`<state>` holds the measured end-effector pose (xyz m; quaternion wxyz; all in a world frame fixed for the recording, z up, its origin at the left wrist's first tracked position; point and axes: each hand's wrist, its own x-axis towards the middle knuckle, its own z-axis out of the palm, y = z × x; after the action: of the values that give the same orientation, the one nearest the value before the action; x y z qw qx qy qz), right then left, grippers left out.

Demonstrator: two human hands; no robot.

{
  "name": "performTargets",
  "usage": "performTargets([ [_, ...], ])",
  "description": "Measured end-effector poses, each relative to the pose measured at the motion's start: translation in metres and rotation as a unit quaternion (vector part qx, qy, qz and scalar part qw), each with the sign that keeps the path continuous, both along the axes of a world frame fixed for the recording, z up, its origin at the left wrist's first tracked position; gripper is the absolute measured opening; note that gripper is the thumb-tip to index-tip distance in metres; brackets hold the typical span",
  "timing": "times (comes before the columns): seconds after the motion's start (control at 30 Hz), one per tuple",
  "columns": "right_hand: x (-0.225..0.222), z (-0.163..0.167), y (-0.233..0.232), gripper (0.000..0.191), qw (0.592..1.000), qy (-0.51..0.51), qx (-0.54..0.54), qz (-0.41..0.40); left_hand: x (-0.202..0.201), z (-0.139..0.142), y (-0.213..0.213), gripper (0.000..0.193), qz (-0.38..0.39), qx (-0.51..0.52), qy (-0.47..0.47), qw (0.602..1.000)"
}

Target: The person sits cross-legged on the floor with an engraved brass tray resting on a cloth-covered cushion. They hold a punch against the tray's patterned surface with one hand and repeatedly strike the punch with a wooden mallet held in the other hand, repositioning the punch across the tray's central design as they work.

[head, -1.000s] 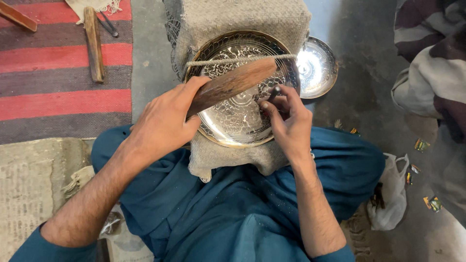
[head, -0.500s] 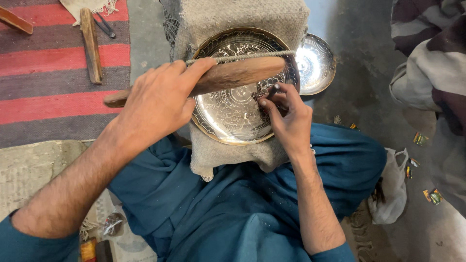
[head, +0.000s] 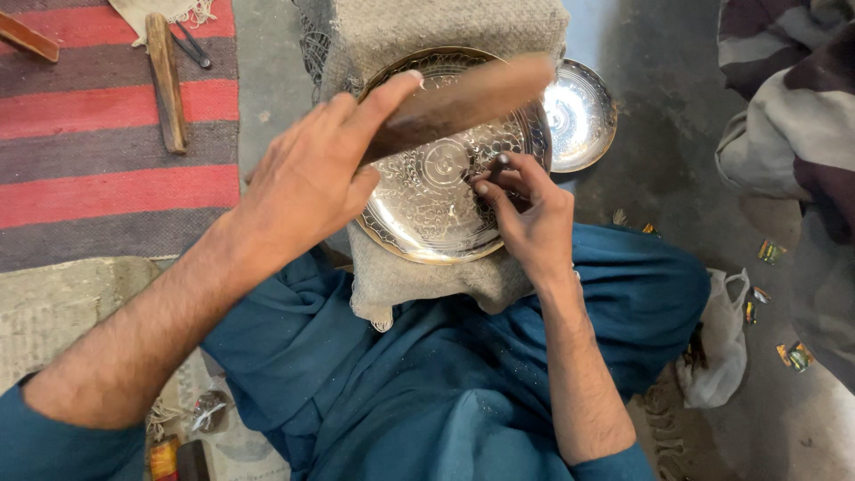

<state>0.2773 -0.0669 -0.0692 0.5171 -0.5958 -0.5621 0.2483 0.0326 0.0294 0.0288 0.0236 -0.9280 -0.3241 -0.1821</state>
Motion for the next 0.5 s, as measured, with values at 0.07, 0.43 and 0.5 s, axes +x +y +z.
performTargets([
  [0.07,-0.0005,-0.0004,0.0004,0.031,1.000,-0.016,0.001,-0.017,-0.0002,0.0002,-0.0007,0.069,0.014,0.029,0.031,0.999],
  [0.43,-0.0051,-0.0035,0.0023,0.031,0.998,-0.005,0.008,-0.064,-0.0009,0.0067,-0.0020,0.072,0.012,-0.076,-0.004,0.997],
  [0.5,-0.0060,-0.0018,0.0018,0.030,0.998,-0.002,0.001,-0.060,0.0004,0.0057,-0.0022,0.075,-0.020,-0.111,-0.059,0.992],
])
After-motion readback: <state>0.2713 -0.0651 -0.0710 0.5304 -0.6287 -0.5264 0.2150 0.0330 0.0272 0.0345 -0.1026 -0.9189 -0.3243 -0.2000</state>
